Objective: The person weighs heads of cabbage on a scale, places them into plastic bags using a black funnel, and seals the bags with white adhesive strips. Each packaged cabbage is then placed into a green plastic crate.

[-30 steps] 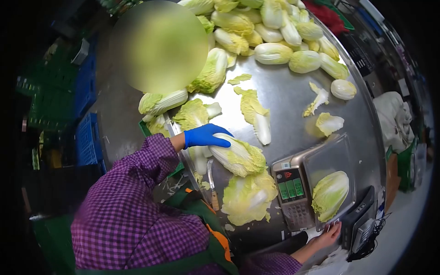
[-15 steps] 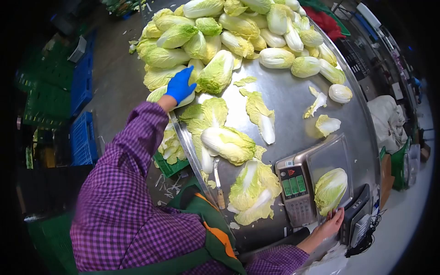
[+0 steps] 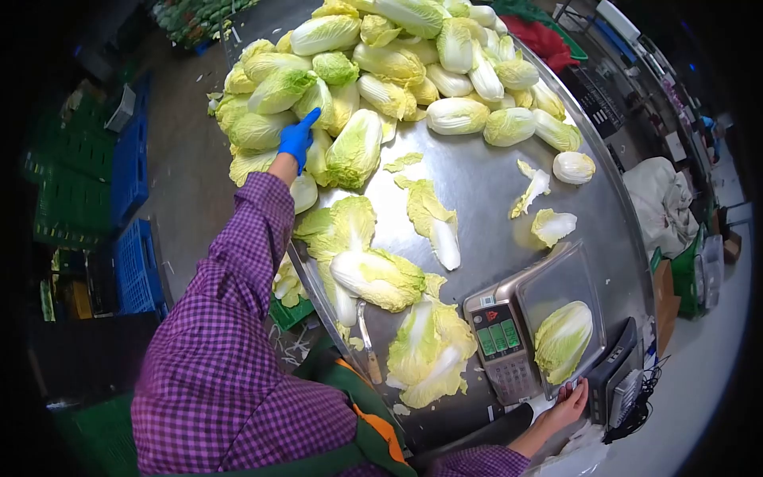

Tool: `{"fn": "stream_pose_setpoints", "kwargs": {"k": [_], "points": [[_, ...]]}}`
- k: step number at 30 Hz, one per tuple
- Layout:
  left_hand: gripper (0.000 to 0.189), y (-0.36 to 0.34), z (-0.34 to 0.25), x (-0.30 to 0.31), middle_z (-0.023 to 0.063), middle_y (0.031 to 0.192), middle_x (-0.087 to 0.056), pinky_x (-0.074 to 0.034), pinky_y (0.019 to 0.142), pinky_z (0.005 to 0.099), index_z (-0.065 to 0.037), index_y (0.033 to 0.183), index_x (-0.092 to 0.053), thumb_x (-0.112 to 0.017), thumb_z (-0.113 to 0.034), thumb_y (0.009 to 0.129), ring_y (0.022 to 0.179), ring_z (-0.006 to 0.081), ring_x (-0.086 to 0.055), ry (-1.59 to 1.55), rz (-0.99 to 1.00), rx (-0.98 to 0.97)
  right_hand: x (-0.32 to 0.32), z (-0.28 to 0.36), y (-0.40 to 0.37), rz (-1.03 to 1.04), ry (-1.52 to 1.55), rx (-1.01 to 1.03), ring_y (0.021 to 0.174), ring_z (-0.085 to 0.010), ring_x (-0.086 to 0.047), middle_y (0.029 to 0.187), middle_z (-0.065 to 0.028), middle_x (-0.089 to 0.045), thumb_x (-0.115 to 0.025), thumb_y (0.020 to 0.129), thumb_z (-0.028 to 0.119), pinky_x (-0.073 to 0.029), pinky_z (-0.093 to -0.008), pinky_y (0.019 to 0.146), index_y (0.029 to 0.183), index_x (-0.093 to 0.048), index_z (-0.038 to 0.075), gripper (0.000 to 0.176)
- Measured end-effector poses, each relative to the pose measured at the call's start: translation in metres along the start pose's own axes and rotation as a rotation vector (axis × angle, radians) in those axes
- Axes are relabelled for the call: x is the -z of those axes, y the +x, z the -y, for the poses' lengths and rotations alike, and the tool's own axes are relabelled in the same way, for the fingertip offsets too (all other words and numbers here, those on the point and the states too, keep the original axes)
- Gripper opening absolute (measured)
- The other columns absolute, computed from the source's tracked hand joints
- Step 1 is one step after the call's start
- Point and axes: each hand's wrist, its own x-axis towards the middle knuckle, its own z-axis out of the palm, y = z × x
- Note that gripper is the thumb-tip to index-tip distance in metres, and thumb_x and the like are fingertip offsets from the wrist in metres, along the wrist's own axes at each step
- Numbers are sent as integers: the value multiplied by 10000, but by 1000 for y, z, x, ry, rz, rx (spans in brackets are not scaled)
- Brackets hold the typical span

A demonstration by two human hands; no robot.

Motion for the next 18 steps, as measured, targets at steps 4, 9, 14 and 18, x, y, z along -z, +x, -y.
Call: {"fn": "stream_pose_setpoints", "kwargs": {"k": [4,9,14,18], "points": [[757,20,-13,-45,45,1094,-588,-454,733,386,-132,1221,-504,-850,-380,594,905,227,-565,-347,-225,72,-11,-1,-2,30,-7,-6,871,-108,-557,1127,-24,-594,-584,906,229,-439,-215,746,1159,-578,66,301],[531,-4,-32,-48,30,940,-635,-476,508,349,-187,1074,-562,-766,-462,669,709,184,-600,-537,34,190,-30,-5,2,47,-10,1,766,-91,-550,1037,-11,-621,-602,895,250,-453,-200,647,1134,-596,56,308],[447,-75,3,-30,72,1038,-658,-519,788,329,-81,1133,-567,-589,-413,834,912,210,-627,-1046,550,270,-22,-4,7,21,30,0,727,-88,-560,988,-45,-640,-603,893,215,-479,-214,627,1146,-588,28,315],[703,-183,50,-17,177,1296,-487,-392,971,472,-53,1342,-400,-589,-482,818,1170,321,-476,-943,925,330,-14,14,5,-52,24,-1,763,-86,-569,1019,-66,-637,-591,900,195,-471,-203,655,1144,-581,-1,313]]}}
